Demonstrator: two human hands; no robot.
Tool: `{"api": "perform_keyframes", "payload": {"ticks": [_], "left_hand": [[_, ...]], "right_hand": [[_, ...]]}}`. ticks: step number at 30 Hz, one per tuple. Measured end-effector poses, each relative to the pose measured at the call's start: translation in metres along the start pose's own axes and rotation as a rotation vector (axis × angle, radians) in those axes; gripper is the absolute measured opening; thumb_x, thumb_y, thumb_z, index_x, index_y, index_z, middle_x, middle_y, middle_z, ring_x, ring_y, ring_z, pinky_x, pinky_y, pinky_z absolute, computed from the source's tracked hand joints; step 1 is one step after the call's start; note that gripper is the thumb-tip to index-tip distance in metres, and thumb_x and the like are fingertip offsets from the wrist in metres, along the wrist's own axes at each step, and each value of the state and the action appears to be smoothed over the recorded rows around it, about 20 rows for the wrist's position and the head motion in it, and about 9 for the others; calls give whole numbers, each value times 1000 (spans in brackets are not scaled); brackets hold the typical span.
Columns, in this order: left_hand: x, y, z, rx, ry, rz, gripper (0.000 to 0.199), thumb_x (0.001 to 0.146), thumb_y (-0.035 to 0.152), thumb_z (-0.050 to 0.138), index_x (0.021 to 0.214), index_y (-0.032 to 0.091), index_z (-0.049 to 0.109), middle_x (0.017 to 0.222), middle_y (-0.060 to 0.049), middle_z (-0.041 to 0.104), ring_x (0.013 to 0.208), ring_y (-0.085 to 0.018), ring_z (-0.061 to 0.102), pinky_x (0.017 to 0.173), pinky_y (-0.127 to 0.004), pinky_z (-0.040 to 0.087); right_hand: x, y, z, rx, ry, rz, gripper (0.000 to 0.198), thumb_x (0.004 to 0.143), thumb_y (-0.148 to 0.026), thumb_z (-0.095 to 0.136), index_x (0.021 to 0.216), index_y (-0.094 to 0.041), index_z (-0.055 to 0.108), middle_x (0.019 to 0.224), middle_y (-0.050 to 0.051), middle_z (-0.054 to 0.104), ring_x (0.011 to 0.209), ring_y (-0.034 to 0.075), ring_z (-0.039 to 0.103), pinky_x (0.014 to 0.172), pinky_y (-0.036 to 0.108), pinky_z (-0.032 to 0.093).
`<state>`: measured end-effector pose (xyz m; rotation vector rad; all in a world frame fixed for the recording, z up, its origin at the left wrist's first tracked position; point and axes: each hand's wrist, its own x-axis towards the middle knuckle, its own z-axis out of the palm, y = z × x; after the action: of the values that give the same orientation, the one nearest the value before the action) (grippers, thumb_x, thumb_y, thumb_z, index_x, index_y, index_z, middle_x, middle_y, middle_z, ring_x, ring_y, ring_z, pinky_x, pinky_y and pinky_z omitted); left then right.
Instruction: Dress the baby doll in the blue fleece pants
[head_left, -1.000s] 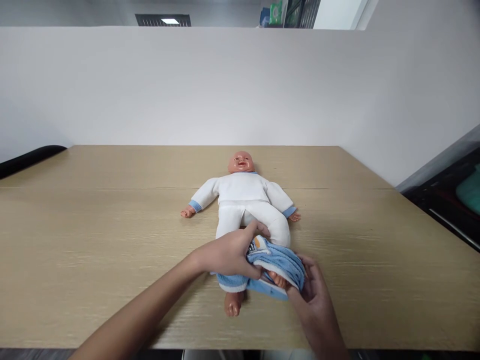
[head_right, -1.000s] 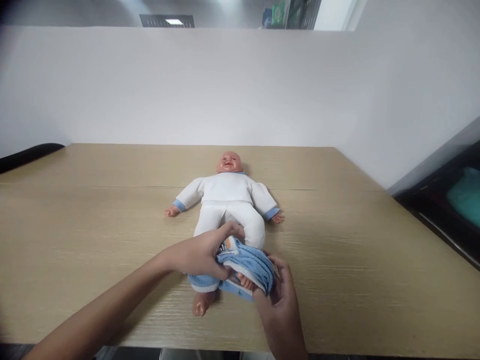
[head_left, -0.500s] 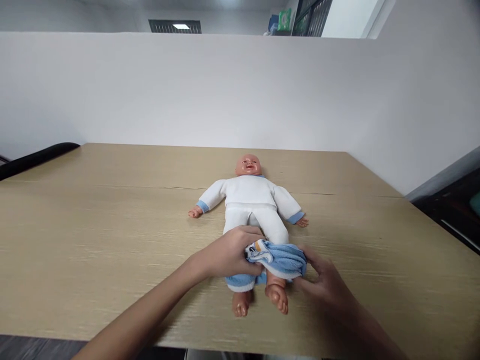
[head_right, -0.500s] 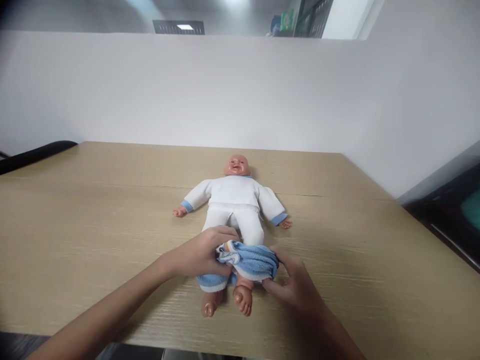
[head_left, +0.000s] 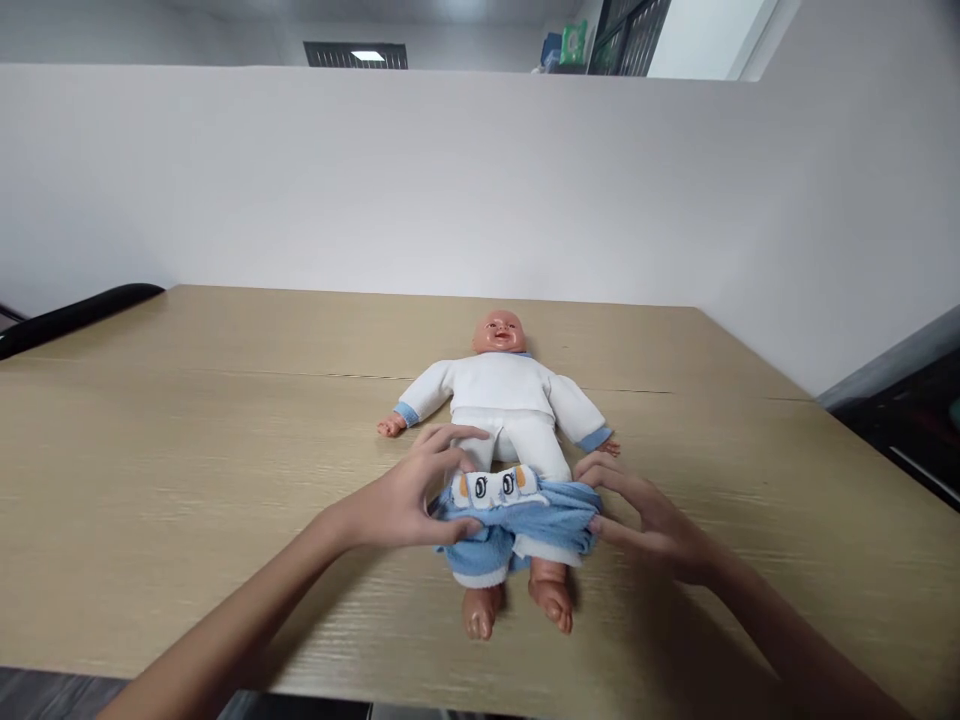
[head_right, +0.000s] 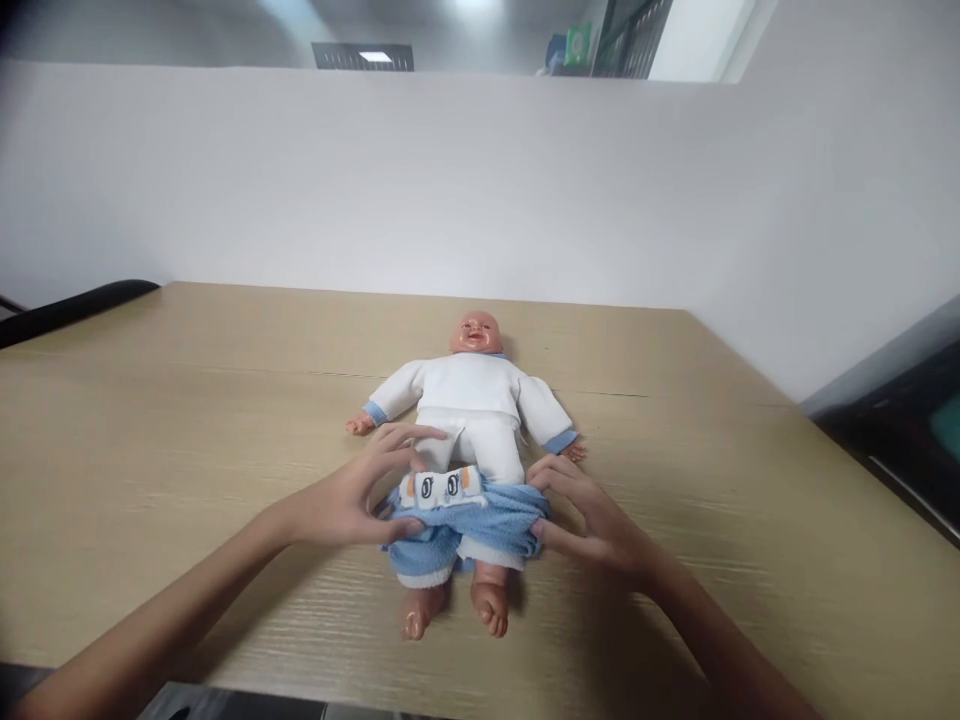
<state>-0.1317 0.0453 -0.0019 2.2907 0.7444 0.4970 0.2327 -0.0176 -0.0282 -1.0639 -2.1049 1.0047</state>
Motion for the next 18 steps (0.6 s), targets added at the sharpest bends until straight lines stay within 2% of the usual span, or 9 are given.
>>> {"api": "perform_keyframes", "payload": {"ticks": [3,5,9,12,15,18], "left_hand": [[12,-15,-3,-86,13,86,19,91,28,77,104,20,67,156,-11,58,148,-30,49,130,-47,36],[23,-26,2,-165,54,94,13,95,27,72,103,19,66,139,-11,66,136,-27,57,124,-43,42],[34,-47,21,-378,218,3,22,102,40,68,99,19,60,117,-8,61,116,-23,60,104,-33,51],[27,-58,29,-438,268,-104,30,101,47,73,104,21,58,118,-6,56,116,-21,56,95,-29,49],[15,-67,25,-531,189,-212,37,98,49,79,109,22,58,114,-3,54,107,-19,56,88,-27,48],[9,-75,17,-680,24,-220,35,98,48,80,108,19,61,106,-2,55,99,-17,55,88,-28,46]], "right_hand": [[17,14,-2,180,28,-12,22,103,-43,68,107,-21,66,115,7,61,112,27,58,103,38,45],[31,29,0,332,49,25,25,98,-45,72,104,-21,67,109,5,58,106,26,55,96,37,45],[51,63,11,707,132,177,32,78,-43,85,97,-22,72,95,3,56,92,24,50,83,33,44],[53,74,26,850,186,230,31,77,-43,81,100,-25,70,90,2,56,85,23,50,76,32,44],[50,67,38,932,221,262,25,83,-42,76,100,-26,67,89,2,57,81,21,51,73,31,45],[48,53,44,1016,247,301,25,81,-39,80,96,-25,66,87,1,56,80,20,51,73,30,45]]}}
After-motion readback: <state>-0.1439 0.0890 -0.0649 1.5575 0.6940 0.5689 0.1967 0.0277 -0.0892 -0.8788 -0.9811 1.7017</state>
